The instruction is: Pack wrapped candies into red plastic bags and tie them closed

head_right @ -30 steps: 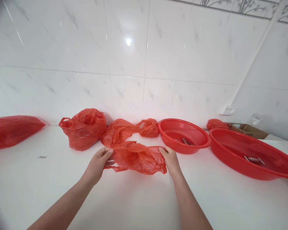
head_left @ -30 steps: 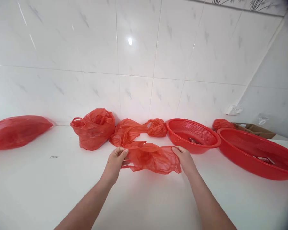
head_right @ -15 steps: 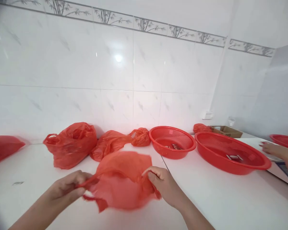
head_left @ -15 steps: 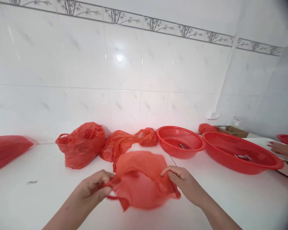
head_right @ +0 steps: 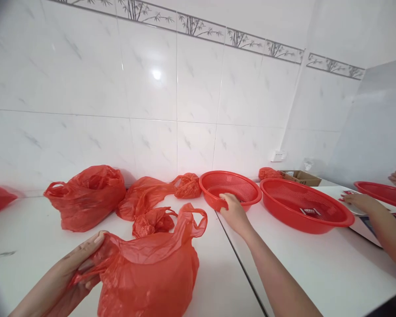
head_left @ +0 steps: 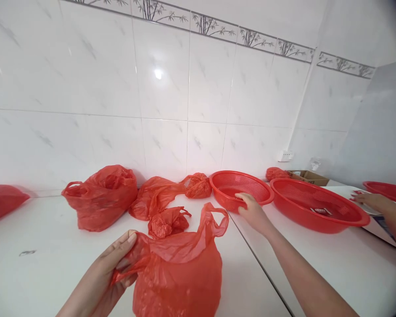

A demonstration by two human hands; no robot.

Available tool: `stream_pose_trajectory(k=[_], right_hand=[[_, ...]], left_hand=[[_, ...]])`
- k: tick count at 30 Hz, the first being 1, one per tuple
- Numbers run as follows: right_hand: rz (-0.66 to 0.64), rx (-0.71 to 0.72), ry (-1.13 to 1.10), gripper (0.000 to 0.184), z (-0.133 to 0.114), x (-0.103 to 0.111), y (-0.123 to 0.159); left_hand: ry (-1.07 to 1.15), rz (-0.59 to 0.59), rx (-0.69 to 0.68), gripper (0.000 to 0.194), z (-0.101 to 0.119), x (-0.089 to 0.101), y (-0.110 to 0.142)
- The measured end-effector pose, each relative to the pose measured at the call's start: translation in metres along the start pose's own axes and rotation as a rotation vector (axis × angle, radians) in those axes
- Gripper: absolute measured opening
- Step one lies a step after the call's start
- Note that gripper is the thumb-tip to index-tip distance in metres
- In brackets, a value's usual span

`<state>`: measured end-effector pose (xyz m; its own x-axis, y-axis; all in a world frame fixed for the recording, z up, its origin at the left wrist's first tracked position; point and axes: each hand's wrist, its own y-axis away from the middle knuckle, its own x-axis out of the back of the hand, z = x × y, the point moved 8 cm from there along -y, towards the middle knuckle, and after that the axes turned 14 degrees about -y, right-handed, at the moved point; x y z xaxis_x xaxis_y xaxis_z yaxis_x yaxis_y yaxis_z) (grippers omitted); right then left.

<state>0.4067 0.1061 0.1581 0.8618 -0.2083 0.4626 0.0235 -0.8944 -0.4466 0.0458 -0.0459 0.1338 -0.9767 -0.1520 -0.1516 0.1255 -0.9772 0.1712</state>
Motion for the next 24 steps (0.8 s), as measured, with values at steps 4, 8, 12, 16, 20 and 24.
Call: stream_pose_trajectory(k=[4, 8, 12, 16, 20, 24], right_hand=[[-0.014, -0.027, 0.415, 0.051, 0.039, 0.005, -0.023], [-0.049, 0.047, 0.609, 0.040, 0.043, -0.003, -0.009], [-0.057, 0.177, 0.649, 0.042, 0.024, -0.010, 0.023], [-0.067, 0.211, 0.627, 0.050, 0.011, -0.010, 0.067], [-0.065, 0.182, 0.611, 0.052, 0.004, 0.002, 0.114], [-0.061, 0.098, 0.562, 0.048, -0.004, 0.021, 0.152]], left_hand=[[0.035, -0.022, -0.005, 0.039, 0.002, 0.001, 0.001], [0.036, -0.064, -0.085, 0.044, 0.008, -0.002, 0.002], [0.023, -0.062, -0.081, 0.043, 0.007, 0.000, -0.001], [0.011, -0.051, -0.050, 0.041, 0.002, 0.006, -0.004], [-0.011, -0.020, -0.008, 0.044, -0.007, 0.015, -0.013], [-0.012, -0.033, 0.040, 0.048, -0.010, 0.013, -0.022]])
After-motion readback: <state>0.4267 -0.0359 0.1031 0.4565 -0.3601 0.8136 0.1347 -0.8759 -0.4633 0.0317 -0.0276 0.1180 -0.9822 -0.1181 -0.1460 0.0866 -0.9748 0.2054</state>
